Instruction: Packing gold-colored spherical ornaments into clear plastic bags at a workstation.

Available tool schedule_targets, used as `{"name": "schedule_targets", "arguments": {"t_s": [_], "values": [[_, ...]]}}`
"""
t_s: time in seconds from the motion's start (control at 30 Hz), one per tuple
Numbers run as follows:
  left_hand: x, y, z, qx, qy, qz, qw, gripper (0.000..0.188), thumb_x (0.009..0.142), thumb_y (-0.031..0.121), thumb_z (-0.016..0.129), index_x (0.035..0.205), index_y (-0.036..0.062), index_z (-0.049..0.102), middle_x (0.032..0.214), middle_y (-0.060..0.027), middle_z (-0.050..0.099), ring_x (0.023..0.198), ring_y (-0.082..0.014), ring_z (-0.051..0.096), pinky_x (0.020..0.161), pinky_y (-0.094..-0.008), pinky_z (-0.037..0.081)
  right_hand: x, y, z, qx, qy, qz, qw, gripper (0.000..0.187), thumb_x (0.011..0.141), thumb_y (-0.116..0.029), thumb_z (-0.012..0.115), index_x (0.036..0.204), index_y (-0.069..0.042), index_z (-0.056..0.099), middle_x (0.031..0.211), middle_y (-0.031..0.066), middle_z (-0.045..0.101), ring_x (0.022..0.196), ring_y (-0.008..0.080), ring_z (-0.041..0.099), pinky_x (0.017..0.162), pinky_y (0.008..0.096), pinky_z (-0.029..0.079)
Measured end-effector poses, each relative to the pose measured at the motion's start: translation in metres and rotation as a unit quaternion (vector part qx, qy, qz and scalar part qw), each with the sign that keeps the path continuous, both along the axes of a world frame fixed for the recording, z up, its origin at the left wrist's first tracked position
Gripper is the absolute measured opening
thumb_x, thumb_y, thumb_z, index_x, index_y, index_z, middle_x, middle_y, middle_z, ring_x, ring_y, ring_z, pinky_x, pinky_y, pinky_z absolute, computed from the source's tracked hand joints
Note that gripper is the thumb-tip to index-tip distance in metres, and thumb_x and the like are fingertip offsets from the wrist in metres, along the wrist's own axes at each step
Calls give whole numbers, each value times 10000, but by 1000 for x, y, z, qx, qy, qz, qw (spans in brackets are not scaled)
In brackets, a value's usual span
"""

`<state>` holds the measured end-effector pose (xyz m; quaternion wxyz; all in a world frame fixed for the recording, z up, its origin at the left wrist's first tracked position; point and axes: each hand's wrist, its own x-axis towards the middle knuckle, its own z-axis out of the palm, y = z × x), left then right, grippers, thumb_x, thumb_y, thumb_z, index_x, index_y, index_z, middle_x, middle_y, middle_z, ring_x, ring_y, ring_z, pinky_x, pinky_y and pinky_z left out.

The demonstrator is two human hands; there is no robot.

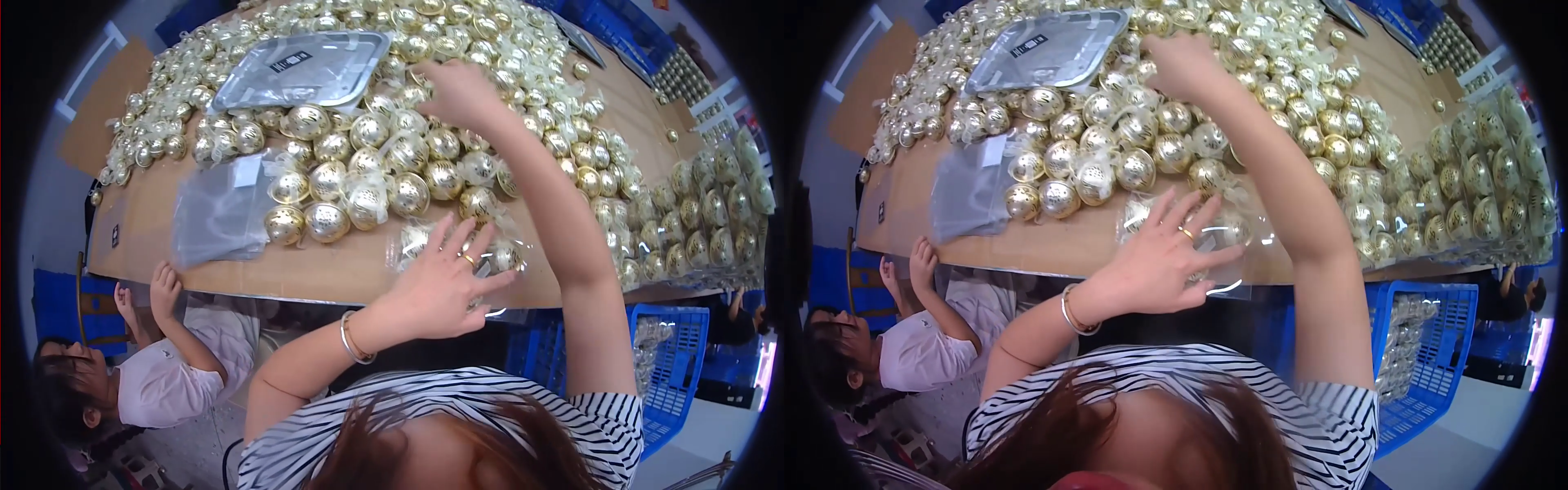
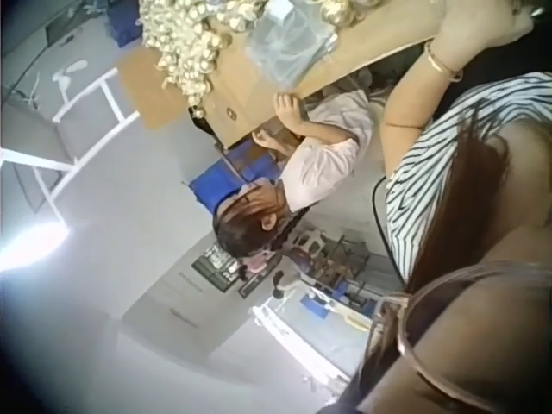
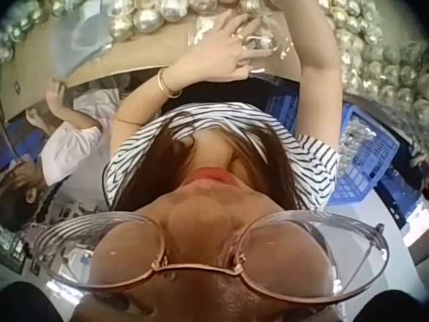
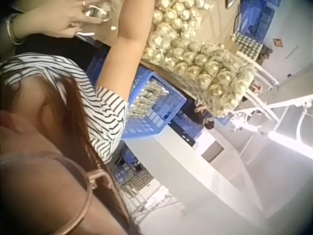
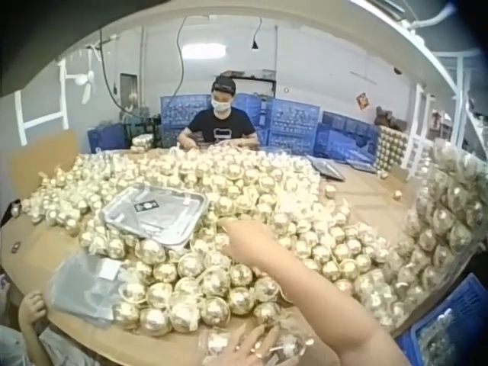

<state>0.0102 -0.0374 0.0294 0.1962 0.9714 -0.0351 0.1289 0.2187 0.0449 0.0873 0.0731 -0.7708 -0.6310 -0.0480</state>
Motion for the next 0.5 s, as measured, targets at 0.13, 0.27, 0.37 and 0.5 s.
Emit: {"name": "schedule_targets", "arguments": {"t_s": [0.13, 0.27, 0.37, 0.5], "values": [[3, -4, -5, -5, -6, -16, 1000, 488, 780, 354, 605, 1261, 278, 574, 1399, -247, 376, 1295, -422, 337, 1100, -577, 179, 37, 61, -45, -116, 21, -44, 992, 661, 672, -462, 733, 1205, -106, 573, 1078, 130, 650, 1054, 299, 594, 925, 478, 388], [5, -5, -7, -12, -26, -13, 1000, 505, 755, 345, 622, 1255, 280, 580, 1388, -241, 396, 1290, -424, 340, 1100, -576, 181, 53, 39, -75, 129, 87, 5, 988, 499, 746, -239, 738, 1182, -63, 571, 1150, 164, 598, 977, 305, 620, 877, 376, 472], [5, 0, -5, -5, -23, -3, 1000, 513, 745, 312, 632, 1256, 297, 579, 1415, -239, 364, 1284, -432, 341, 1096, -573, 186, 45, -3, -44, 279, 111, 84, 950, 528, 781, -207, 722, 1239, -47, 514, 1211, 185, 539, 977, 287, 612, 889, 364, 468], [6, 5, -2, 27, -12, -11, 1000, 512, 793, 377, 595, 1292, 270, 548, 1391, -249, 394, 1303, -431, 331, 1107, -556, 166, 33, -128, -11, 383, 227, 17, 895, 550, 770, -153, 741, 1240, -13, 491, 1181, 152, 534, 986, 215, 596, 903, 340, 462]]}}
